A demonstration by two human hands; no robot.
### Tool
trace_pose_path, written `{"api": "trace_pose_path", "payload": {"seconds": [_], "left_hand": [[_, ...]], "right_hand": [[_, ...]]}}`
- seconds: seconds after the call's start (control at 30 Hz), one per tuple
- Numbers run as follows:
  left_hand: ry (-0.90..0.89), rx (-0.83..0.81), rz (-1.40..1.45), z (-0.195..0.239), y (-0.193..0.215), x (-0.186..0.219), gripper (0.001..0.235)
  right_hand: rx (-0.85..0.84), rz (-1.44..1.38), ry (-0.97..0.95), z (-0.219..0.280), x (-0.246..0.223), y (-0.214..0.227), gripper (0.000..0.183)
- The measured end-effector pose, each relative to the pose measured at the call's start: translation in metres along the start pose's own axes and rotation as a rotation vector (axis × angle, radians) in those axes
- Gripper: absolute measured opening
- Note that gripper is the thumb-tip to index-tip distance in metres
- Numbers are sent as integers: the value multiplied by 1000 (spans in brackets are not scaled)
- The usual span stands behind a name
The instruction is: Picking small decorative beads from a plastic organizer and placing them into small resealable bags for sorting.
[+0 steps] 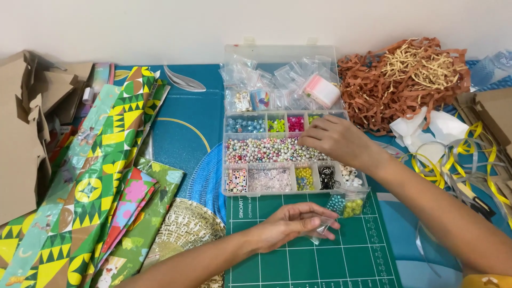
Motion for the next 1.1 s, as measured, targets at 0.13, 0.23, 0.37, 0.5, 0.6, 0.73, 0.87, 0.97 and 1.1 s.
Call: {"api": "trace_pose_path", "payload": {"seconds": [0.13, 0.23, 0.37, 0.5, 0.6, 0.73, 0.87, 0.97, 1.1], "left_hand": [[-1, 6, 18, 1, -3, 2, 39], [11, 5, -6, 0, -1, 2, 40], [19, 8, -19, -1, -1, 3, 40], [19, 17, -14, 0, -1, 1, 41], [26, 10, -12, -1, 1, 0, 41], [26, 10, -7, -1, 0, 0, 41], [35, 14, -2, 0, -2, 1, 42], [34, 10, 1, 0, -2, 3, 41], [23, -7, 40, 1, -5, 4, 38]], "right_hand": [[6, -16, 19, -4, 0, -16, 39], [-29, 143, 97, -6, 0, -28, 40], [-39, 132, 165, -9, 5, -27, 45], [9, 93, 193, -10, 8, -26, 41], [-3, 9, 191, -12, 10, -30, 39], [35, 10, 205, -14, 9, -29, 35], [36, 14, 220, -11, 7, -37, 32], [85, -1, 223, -9, 7, -38, 28], [138, 10, 204, -5, 3, -36, 24]]}}
Point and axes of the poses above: each hand's wrist, its own z-axis away from the middle knuckle, its own y-axis out of the back of the hand, x = y × z, the point moved 7 cm from there along -z, towards the middle knuckle, and after that the axes turned 8 degrees about z, right-handed, at the moved point
